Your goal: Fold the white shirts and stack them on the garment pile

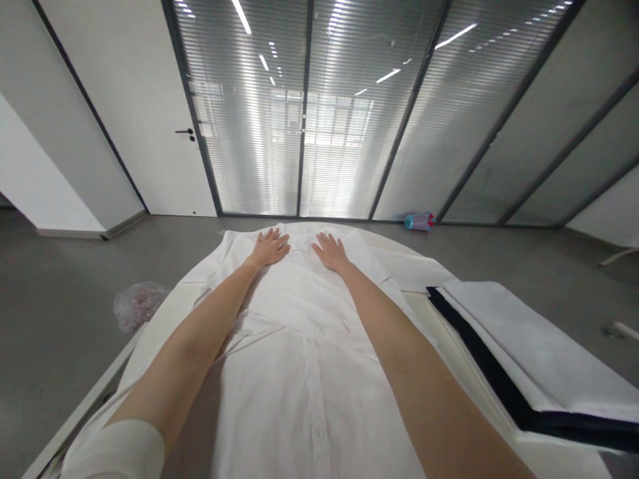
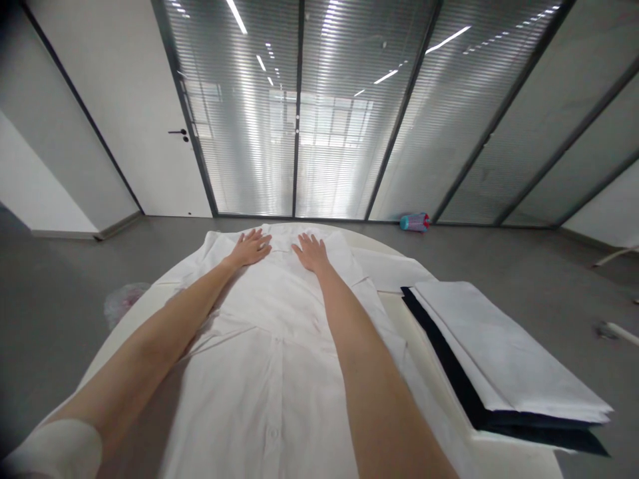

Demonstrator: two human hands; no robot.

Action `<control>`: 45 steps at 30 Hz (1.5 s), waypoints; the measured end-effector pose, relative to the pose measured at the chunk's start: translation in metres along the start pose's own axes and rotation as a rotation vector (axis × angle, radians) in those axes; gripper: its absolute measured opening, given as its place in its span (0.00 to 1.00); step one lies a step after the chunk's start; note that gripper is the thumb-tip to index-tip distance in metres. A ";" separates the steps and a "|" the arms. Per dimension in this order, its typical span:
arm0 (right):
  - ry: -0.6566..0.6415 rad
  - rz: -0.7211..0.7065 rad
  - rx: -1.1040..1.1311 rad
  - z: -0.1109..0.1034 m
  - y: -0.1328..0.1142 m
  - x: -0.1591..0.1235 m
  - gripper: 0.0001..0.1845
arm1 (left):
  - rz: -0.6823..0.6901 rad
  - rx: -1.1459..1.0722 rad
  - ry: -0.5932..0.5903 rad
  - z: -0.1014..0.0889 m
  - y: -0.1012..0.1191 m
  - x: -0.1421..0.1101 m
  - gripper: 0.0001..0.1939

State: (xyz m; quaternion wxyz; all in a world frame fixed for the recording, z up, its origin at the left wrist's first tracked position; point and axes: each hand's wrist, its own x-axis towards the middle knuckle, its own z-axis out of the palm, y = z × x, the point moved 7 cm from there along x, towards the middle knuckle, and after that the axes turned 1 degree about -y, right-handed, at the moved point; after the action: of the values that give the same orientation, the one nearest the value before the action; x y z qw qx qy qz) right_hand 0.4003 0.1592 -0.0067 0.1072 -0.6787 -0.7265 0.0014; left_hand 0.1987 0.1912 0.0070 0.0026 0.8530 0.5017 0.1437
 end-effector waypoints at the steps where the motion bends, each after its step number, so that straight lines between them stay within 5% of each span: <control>1: 0.033 0.046 0.030 -0.012 0.011 -0.002 0.33 | 0.028 -0.006 0.063 -0.010 0.007 -0.001 0.21; 4: 0.035 0.232 0.093 -0.053 0.059 -0.014 0.27 | 0.143 -0.041 0.131 -0.030 0.051 -0.007 0.16; 7: -0.079 0.308 0.117 -0.091 0.104 -0.034 0.20 | 0.412 -0.090 0.053 -0.031 0.141 -0.032 0.13; 12: -0.215 0.287 0.196 -0.129 0.140 -0.074 0.15 | 1.176 -0.297 0.010 -0.029 0.320 -0.154 0.14; 17: -0.284 0.262 0.231 -0.139 0.146 -0.107 0.12 | 1.504 -0.384 -0.078 -0.028 0.405 -0.242 0.16; 23: -0.302 0.174 0.160 -0.153 0.141 -0.127 0.13 | 1.533 -0.271 -0.117 -0.029 0.430 -0.257 0.11; 31: -0.291 0.170 0.097 -0.156 0.136 -0.131 0.14 | 1.435 -0.261 -0.143 -0.029 0.427 -0.251 0.18; 37: -0.281 0.203 0.076 -0.146 0.133 -0.123 0.15 | 1.305 -0.346 -0.245 -0.023 0.426 -0.241 0.09; 40: -0.279 0.226 0.079 -0.141 0.134 -0.116 0.16 | 1.330 -0.344 -0.267 -0.032 0.423 -0.241 0.08; 45: -0.275 0.311 0.127 -0.131 0.141 -0.099 0.18 | 1.168 -0.357 -0.193 -0.067 0.384 -0.236 0.24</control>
State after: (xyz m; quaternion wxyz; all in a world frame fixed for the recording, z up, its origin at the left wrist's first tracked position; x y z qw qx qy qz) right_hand 0.5657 0.0538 0.0853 0.0481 -0.7679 -0.6193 0.1564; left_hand 0.4033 -0.2114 0.0710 0.1116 0.9823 -0.0826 0.1255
